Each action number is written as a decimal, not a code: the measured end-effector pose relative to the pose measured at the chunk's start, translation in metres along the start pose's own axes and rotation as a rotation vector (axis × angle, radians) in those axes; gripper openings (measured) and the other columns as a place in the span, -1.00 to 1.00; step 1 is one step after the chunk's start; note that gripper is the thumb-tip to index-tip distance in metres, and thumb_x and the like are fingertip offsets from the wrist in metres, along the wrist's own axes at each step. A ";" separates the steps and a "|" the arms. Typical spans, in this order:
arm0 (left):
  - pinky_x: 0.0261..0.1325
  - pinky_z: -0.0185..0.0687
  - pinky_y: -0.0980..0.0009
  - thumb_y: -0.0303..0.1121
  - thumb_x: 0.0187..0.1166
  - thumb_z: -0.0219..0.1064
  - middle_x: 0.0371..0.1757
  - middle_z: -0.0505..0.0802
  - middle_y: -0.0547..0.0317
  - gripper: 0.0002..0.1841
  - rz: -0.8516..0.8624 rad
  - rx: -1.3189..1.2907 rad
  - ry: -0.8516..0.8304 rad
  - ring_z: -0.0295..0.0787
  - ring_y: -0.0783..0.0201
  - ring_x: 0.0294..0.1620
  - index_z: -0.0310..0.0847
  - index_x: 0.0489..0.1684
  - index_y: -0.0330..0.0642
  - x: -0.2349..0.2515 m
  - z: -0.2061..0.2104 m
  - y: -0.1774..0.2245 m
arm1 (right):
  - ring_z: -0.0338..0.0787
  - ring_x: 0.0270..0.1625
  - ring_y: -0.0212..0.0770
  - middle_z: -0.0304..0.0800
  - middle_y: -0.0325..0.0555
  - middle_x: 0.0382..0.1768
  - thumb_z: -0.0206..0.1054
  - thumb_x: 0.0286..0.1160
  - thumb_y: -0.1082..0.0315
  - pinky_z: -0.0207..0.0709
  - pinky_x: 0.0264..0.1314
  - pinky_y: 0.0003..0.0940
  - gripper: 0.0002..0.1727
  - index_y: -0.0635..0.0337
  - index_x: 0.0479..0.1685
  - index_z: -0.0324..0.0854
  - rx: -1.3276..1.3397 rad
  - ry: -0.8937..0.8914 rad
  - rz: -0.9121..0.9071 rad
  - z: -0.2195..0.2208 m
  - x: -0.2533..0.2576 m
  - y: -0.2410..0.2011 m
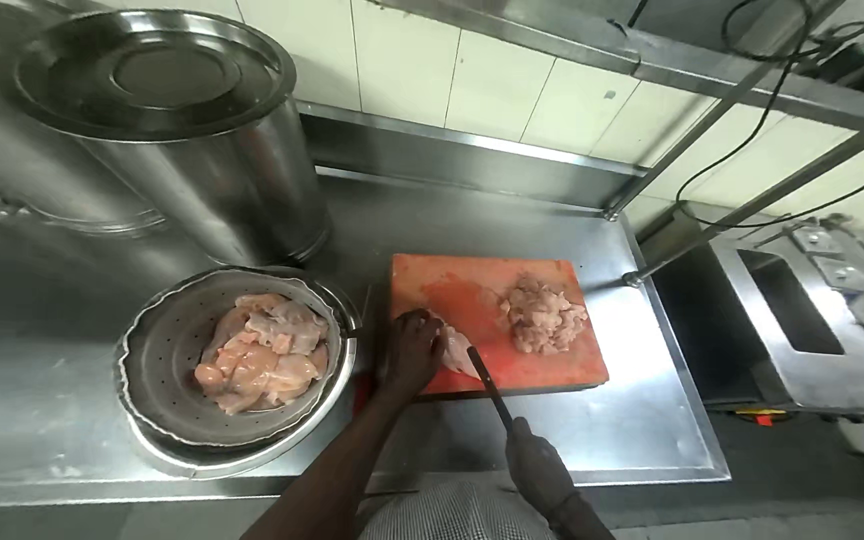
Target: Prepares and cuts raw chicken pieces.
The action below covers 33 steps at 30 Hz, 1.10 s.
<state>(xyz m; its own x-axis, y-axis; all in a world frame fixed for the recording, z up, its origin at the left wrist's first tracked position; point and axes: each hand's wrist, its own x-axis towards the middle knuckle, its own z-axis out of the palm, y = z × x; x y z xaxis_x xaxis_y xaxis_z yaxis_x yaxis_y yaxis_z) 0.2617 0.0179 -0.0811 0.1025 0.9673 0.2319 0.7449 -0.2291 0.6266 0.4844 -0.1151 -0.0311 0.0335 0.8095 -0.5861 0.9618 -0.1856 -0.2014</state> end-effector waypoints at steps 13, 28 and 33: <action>0.68 0.16 -0.23 -0.10 0.57 0.33 0.39 0.72 0.08 -0.73 0.034 0.097 -0.154 0.44 -0.08 0.61 0.83 0.06 0.09 0.006 0.019 -0.001 | 0.86 0.13 0.14 0.79 0.16 0.04 -0.04 0.83 0.24 0.70 0.16 0.07 -0.60 0.17 0.51 0.33 0.033 -0.025 0.023 -0.018 0.047 -0.059; 0.61 0.24 -0.27 -0.12 0.50 0.41 0.31 0.76 -0.04 -0.77 -0.006 0.104 -0.062 0.49 -0.15 0.57 0.83 -0.20 -0.06 0.007 0.015 0.002 | 0.64 0.55 0.17 0.62 0.27 0.48 -0.15 0.90 0.28 0.42 0.60 0.03 -0.44 0.22 0.83 0.04 -0.037 -0.305 0.139 -0.033 -0.024 -0.044; 0.62 0.32 -0.23 -0.27 0.43 0.46 0.45 0.67 -0.17 -0.78 -0.061 -0.015 0.011 0.44 -0.23 0.60 0.79 -0.09 -0.16 0.005 0.019 -0.002 | 0.86 0.03 0.24 0.82 0.25 -0.08 0.03 0.78 0.17 0.66 0.16 0.18 -0.51 0.23 0.56 0.38 0.116 -0.075 -0.012 0.045 -0.006 0.071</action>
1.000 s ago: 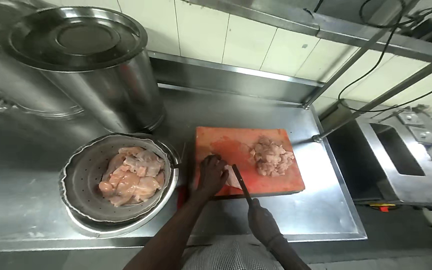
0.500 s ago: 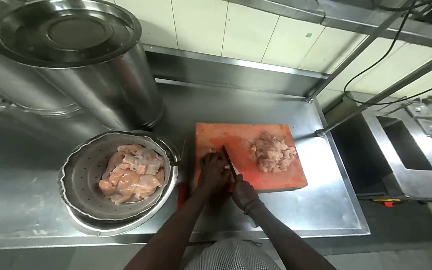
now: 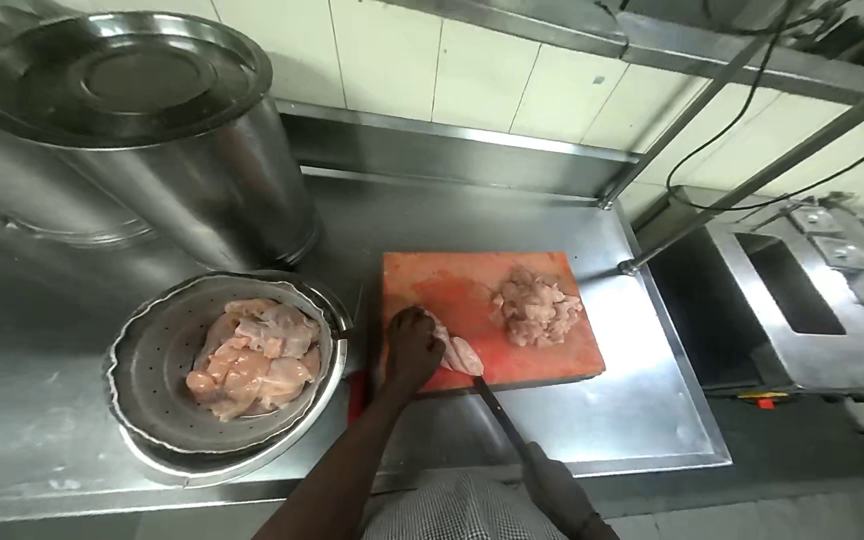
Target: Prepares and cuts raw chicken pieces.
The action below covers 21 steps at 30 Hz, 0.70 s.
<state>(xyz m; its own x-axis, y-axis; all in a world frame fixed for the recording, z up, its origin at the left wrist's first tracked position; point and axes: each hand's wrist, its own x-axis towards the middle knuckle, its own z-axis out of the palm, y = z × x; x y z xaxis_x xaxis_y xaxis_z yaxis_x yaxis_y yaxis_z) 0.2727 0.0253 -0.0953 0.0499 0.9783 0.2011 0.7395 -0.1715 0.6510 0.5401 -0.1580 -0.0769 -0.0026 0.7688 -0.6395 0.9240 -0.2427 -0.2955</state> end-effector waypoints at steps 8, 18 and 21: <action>0.43 0.52 -0.30 0.10 0.33 0.62 0.48 0.62 -0.39 -0.03 -0.327 0.229 -0.281 0.54 -0.40 0.49 0.27 0.79 -0.06 0.031 -0.033 0.043 | 0.52 -0.77 -0.20 0.48 -0.11 -0.67 0.04 0.78 0.33 0.56 -0.69 -0.20 -0.73 0.35 0.21 0.45 0.927 0.558 0.141 0.009 0.009 0.080; 0.23 0.62 -0.31 -0.29 0.41 0.53 0.15 0.82 -0.23 -0.55 -0.365 -0.002 -0.513 0.77 -0.21 0.20 0.67 0.28 -0.18 0.039 -0.023 0.071 | 0.47 -0.88 -0.20 0.40 -0.15 -0.79 -0.02 0.85 0.38 0.53 -0.86 -0.23 -0.84 0.28 0.03 0.40 1.419 0.571 0.129 0.001 0.014 0.077; 0.23 0.63 -0.26 -0.40 0.41 0.55 0.16 0.78 -0.30 -0.56 -0.362 -0.185 -0.404 0.74 -0.20 0.17 0.64 0.26 -0.32 0.058 -0.042 0.079 | 0.47 -0.88 -0.22 0.40 -0.17 -0.79 -0.01 0.84 0.39 0.53 -0.86 -0.25 -0.85 0.28 0.02 0.40 1.442 0.566 0.108 0.004 0.016 0.082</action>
<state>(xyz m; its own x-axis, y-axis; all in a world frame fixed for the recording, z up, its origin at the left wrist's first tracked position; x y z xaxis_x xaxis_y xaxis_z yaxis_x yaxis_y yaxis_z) 0.3056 0.0636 -0.0012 0.0951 0.9388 -0.3310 0.6291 0.2011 0.7508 0.6145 -0.1678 -0.1139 0.4841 0.7454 -0.4583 -0.2282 -0.3980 -0.8885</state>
